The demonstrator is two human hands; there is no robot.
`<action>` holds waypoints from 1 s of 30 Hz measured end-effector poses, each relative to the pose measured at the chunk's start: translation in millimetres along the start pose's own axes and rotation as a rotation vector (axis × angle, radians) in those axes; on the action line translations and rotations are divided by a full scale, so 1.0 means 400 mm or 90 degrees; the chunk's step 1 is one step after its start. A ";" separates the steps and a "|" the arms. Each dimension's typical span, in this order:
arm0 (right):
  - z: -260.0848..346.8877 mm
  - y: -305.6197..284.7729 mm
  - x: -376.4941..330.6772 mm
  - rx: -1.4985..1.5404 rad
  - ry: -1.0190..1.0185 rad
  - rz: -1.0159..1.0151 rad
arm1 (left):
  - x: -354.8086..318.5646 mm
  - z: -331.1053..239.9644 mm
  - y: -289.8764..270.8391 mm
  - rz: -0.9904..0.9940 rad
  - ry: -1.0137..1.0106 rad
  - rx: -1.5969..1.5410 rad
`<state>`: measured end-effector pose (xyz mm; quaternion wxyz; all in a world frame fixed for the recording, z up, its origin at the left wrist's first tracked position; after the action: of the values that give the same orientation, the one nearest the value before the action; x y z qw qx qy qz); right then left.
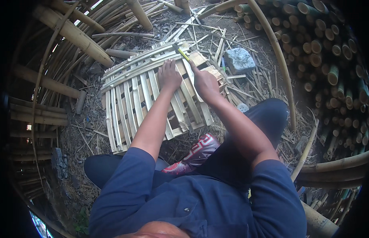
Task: The person assembles a bamboo structure by hammering small wooden pegs into pre-drilled holes in the bamboo slats, then turns the object over to continue the process on the other side.
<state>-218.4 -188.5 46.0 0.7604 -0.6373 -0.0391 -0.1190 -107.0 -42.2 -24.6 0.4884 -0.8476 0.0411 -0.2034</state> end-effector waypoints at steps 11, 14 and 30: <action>-0.003 0.001 -0.005 0.016 0.017 0.027 | 0.002 -0.001 -0.010 0.031 -0.024 -0.001; 0.016 -0.042 0.014 0.060 -0.004 -0.071 | 0.003 0.003 -0.017 0.020 -0.023 0.013; 0.008 0.023 0.006 0.180 0.128 0.055 | 0.005 -0.008 -0.013 0.027 -0.029 -0.021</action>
<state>-213.7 -184.4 38.1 0.8470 -0.5097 0.0482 -0.1431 -107.1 -42.7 -18.3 0.4791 -0.8591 0.0509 -0.1729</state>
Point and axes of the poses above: each hand's wrist, its own x-axis towards the middle knuckle, its own y-axis out of the palm, z = x × y, the point moved 1 cm from there along x, towards the middle knuckle, and after that the axes turned 10 degrees about -x, right-handed, at the moved point
